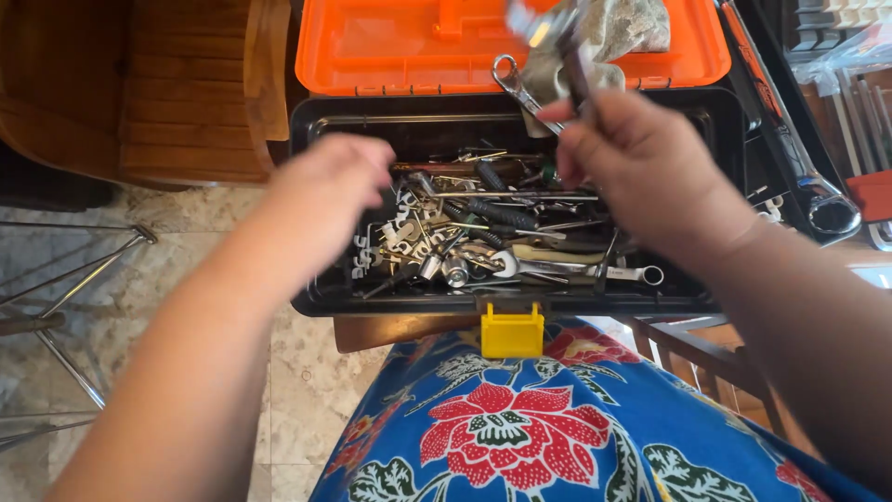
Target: Searching through and organizing various tools and hardware in a toolbox.
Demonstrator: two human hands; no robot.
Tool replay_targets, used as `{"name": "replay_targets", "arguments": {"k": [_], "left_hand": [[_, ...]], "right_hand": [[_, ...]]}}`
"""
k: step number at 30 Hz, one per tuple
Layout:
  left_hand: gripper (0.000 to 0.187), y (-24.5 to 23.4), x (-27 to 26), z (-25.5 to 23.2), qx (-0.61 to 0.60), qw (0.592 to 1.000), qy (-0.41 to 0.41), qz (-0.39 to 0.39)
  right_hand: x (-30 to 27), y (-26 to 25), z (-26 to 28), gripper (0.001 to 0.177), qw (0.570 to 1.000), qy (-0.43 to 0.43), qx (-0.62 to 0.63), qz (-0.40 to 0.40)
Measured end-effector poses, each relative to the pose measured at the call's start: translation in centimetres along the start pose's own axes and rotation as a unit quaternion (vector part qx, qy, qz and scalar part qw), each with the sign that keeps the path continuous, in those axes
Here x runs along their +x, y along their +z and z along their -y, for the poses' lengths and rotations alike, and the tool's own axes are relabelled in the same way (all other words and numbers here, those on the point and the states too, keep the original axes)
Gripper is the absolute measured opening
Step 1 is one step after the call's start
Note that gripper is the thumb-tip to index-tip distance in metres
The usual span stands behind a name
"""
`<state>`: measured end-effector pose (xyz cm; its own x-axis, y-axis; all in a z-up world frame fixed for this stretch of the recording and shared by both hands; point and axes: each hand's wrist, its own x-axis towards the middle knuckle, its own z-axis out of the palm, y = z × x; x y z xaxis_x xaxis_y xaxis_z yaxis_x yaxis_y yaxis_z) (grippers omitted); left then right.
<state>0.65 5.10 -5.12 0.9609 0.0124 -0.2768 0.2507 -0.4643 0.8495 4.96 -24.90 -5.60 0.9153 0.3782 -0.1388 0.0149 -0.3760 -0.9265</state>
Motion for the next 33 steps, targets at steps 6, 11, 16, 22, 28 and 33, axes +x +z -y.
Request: {"name": "replay_targets", "arguments": {"k": [6, 11, 16, 22, 28, 33], "left_hand": [[0.046, 5.5, -2.9, -2.4, 0.199, 0.957, -0.132, 0.165], [0.049, 7.3, -2.7, -1.9, 0.298, 0.928, -0.091, 0.203], [0.054, 8.1, -2.2, -2.1, 0.327, 0.915, -0.112, 0.206], [0.058, 9.0, -2.5, -3.2, 0.293, 0.939, -0.046, 0.174], [0.061, 8.1, -3.0, -5.4, -0.180, 0.950, 0.150, 0.208], [0.047, 7.3, -3.4, -5.6, -0.575, 0.802, -0.015, 0.163]], "right_hand": [[-1.0, -2.7, 2.2, 0.025, 0.999, -0.005, 0.033, -0.028], [-2.2, -3.6, 3.0, 0.024, 0.997, -0.052, 0.047, -0.018], [-2.4, -3.7, 5.9, 0.023, 0.996, -0.093, -0.006, -0.016], [-2.1, -2.4, 8.3, 0.025, 0.998, -0.013, -0.025, 0.049], [-1.4, -0.1, 8.2, 0.023, 0.987, -0.028, -0.108, 0.120], [-0.6, 0.6, 5.7, 0.033, 0.948, -0.234, -0.201, 0.079]]}}
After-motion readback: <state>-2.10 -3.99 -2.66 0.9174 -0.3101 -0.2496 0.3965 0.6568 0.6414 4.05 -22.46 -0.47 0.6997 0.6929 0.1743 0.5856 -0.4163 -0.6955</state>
